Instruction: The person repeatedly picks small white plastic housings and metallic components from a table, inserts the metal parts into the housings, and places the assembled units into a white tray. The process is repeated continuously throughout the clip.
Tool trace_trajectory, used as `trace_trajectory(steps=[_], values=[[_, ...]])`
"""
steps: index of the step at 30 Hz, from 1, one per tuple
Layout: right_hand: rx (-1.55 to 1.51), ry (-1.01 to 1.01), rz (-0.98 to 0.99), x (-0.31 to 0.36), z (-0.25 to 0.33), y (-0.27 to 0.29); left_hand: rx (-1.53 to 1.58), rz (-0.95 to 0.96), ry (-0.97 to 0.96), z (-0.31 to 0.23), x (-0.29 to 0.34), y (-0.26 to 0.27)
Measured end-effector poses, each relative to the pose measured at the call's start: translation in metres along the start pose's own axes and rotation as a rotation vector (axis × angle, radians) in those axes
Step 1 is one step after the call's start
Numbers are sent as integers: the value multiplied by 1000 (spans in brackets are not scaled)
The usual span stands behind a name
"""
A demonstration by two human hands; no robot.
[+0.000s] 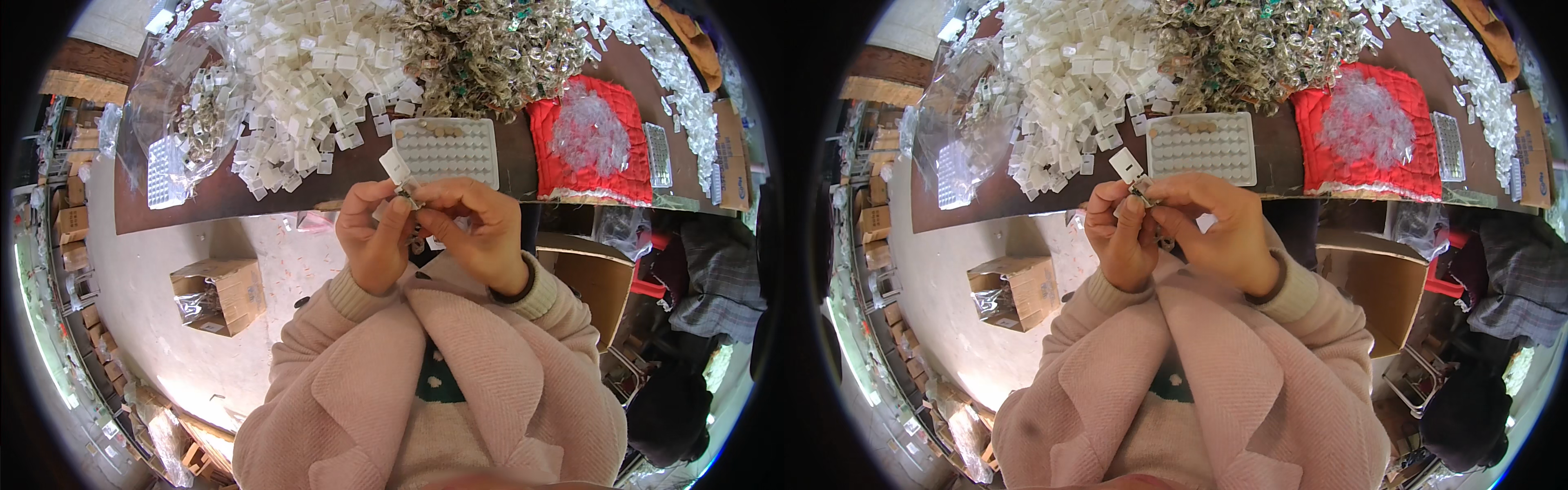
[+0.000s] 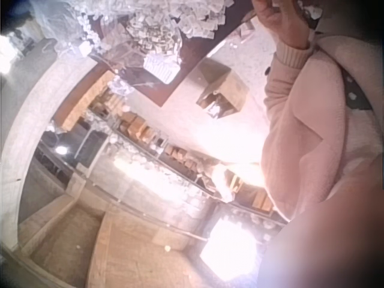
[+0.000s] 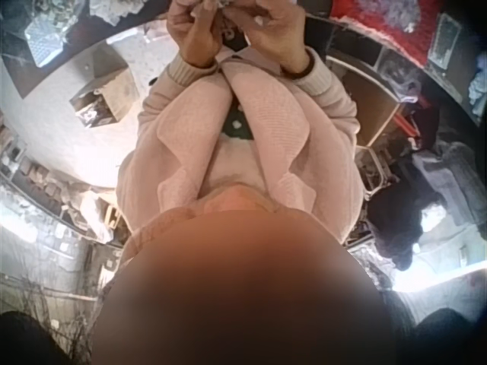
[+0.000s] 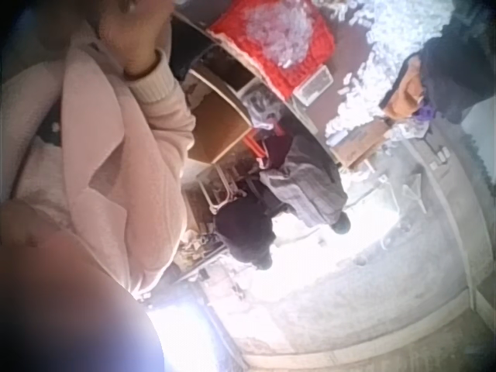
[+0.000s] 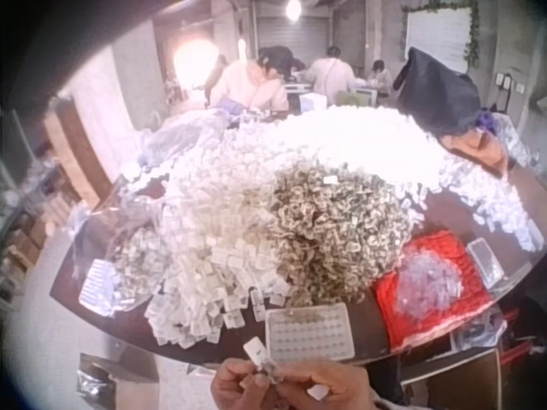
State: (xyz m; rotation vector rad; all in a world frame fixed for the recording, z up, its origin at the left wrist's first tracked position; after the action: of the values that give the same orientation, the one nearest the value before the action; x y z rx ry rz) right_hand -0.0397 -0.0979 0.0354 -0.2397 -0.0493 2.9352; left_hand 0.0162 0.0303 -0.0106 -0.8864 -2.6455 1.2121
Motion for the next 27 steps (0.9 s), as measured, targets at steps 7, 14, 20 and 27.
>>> trace_trajectory(steps=[7,14,20,27], values=[[590,115,-39,-4,0,19,-23,-130,218,-3,-4,18],[1102,60,-224,-39,-28,42,-16,-92,181,-6,-9,27],[1208,46,-138,-50,-36,40,1,-33,177,-7,-14,27],[811,273,-13,-38,-7,18,-24,-91,184,-4,-13,20]])
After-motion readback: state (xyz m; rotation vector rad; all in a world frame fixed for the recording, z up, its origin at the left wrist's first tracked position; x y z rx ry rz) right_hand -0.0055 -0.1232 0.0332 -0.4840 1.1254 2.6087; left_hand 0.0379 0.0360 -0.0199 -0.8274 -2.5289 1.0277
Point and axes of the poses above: each hand's wrist, its own x-axis away from the middle knuckle, its own y-axis out of the back of the hand, z = x × y, the point moved 2 cm from there along -x, towards the middle knuckle, and after that the axes turned 10 degrees about z, right-handed, at the moved point
